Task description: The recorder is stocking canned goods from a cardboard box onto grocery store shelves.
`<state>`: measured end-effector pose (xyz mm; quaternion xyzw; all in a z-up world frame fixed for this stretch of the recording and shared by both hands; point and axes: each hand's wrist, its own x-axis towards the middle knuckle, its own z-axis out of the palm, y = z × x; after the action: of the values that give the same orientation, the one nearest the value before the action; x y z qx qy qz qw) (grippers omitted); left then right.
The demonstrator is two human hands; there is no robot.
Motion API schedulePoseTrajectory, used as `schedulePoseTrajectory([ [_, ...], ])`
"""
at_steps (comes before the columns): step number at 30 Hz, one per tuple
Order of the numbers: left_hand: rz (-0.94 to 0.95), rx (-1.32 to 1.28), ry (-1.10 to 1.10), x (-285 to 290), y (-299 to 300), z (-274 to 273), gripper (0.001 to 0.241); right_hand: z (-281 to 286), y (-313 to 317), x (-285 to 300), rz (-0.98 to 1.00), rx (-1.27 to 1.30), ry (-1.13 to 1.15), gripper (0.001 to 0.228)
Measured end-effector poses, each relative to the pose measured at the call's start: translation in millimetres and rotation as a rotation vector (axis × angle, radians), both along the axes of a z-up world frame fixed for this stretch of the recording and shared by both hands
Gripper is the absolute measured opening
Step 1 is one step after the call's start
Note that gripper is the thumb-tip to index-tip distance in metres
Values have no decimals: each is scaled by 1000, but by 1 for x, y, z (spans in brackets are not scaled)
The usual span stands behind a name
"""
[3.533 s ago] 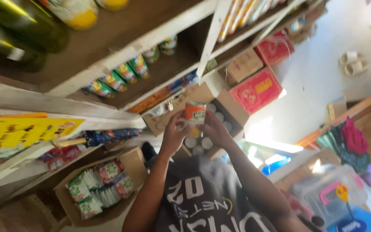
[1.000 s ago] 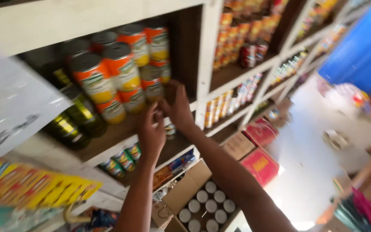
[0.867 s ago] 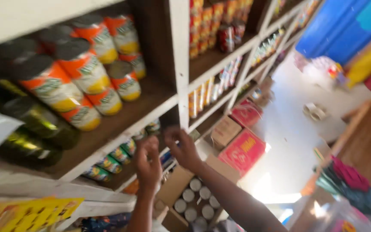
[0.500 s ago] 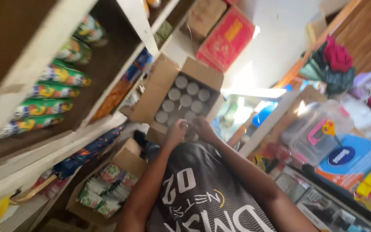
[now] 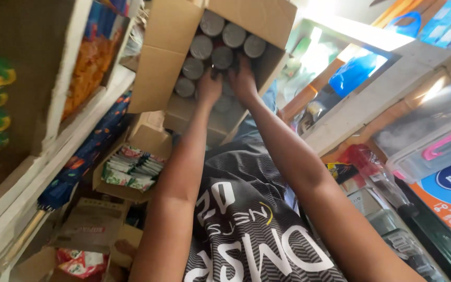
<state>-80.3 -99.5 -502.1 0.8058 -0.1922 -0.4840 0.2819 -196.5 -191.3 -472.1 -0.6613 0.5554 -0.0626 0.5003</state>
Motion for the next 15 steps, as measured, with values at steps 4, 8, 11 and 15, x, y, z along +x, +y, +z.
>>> schedulePoseTrajectory([
  [4,-1,18,10,-11,-10,-57,41,-37,-7,6,134,-104,12,58],
  [8,367,-131,107,-11,-27,-40,60,-45,3,4,135,-94,68,54],
  [11,461,-58,177,0,-39,0,56,-14,3,6,112,-75,-6,53],
  [15,449,300,104,7,-44,64,65,56,28,7,196,-134,-91,60],
])
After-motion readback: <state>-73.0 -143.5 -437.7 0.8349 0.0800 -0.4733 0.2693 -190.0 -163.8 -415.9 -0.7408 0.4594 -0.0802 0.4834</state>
